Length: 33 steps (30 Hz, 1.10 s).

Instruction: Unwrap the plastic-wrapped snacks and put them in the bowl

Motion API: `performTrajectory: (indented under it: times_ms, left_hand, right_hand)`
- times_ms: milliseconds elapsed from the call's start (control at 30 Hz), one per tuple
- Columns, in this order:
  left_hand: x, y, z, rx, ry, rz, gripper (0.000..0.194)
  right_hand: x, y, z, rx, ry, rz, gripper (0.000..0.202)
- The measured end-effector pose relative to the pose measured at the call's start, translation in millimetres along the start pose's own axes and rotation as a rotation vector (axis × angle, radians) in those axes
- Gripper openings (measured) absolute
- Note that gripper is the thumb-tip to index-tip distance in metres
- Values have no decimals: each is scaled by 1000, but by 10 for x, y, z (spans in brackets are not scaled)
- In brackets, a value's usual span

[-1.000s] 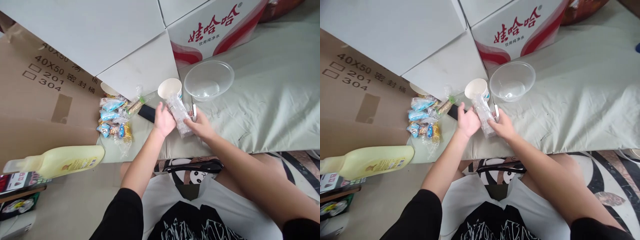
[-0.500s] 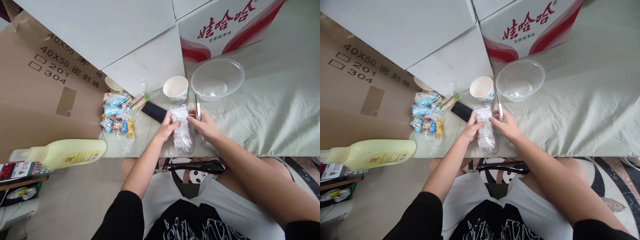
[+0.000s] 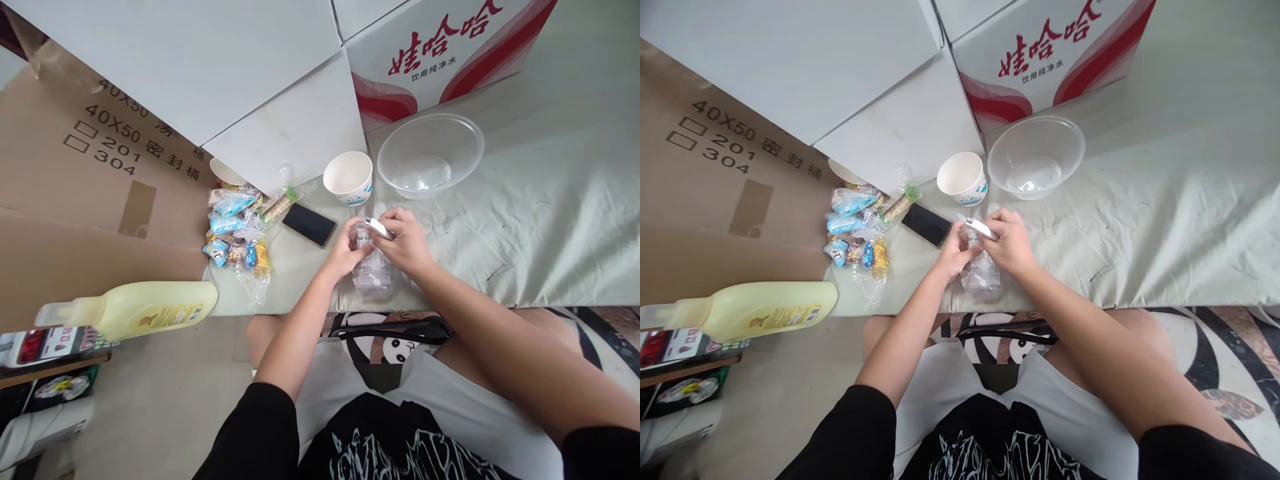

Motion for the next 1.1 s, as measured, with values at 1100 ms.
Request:
performTrajectory:
  times_ms: [1100]
  left_hand:
    - [3, -40, 70, -176, 262, 269, 38]
  right_hand:
    - [-37, -32, -81, 74, -63, 213, 11]
Point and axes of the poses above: each hand's wrist, its own y-axis towards the middle knuckle, its own z-axis out of the palm, x = y × z, the point moved 3 cm from there along y, towards the middle knuckle, and after that the axes turned 4 degrees about x, right-handed, at the moved point
